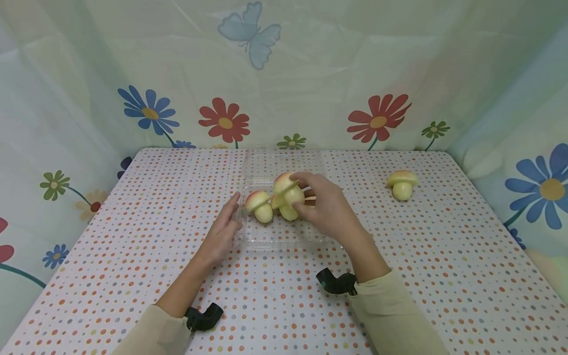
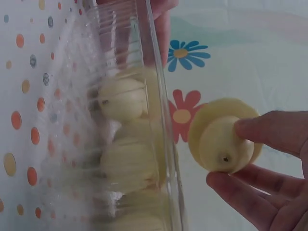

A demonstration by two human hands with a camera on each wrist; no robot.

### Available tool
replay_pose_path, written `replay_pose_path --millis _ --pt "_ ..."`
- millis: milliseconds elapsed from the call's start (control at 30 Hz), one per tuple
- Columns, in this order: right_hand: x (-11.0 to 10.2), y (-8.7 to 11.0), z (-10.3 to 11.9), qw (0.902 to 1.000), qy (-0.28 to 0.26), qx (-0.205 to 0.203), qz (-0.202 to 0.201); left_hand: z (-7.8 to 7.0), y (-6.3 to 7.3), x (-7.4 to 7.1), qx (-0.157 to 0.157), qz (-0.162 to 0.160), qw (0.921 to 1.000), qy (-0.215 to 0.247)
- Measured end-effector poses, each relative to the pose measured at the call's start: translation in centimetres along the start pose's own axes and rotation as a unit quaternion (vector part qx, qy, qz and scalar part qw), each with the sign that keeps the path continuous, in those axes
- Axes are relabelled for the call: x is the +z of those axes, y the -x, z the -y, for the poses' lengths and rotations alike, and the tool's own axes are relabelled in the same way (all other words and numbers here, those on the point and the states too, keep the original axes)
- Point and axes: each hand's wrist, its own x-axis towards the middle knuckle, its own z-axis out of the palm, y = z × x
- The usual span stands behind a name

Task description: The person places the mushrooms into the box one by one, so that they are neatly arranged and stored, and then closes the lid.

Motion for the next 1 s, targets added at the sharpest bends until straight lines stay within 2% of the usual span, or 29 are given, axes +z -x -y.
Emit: replay_pose_path --millis 367,533,667,1000 --pt "1.2 0.3 1.2 0.9958 0.017 -0.020 0.088 0.0 0.0 0.0 -0.003 0.000 1.0000 -0.001" --pt "1.7 0.2 1.2 0.9937 0.023 -0.028 0.106 0.0 0.0 0.0 -0.005 -0.001 1.0000 -0.003" --pt "2.0 0.3 1.3 0.9907 0.049 -0.036 0.122 -0.1 0.0 0.0 -0.005 -0.001 1.0000 -0.004" --pt "2.5 0.6 1.5 0.9848 0.095 -0.024 0.143 -0.1 0.1 0.0 -0.007 0.000 0.9999 -0.010"
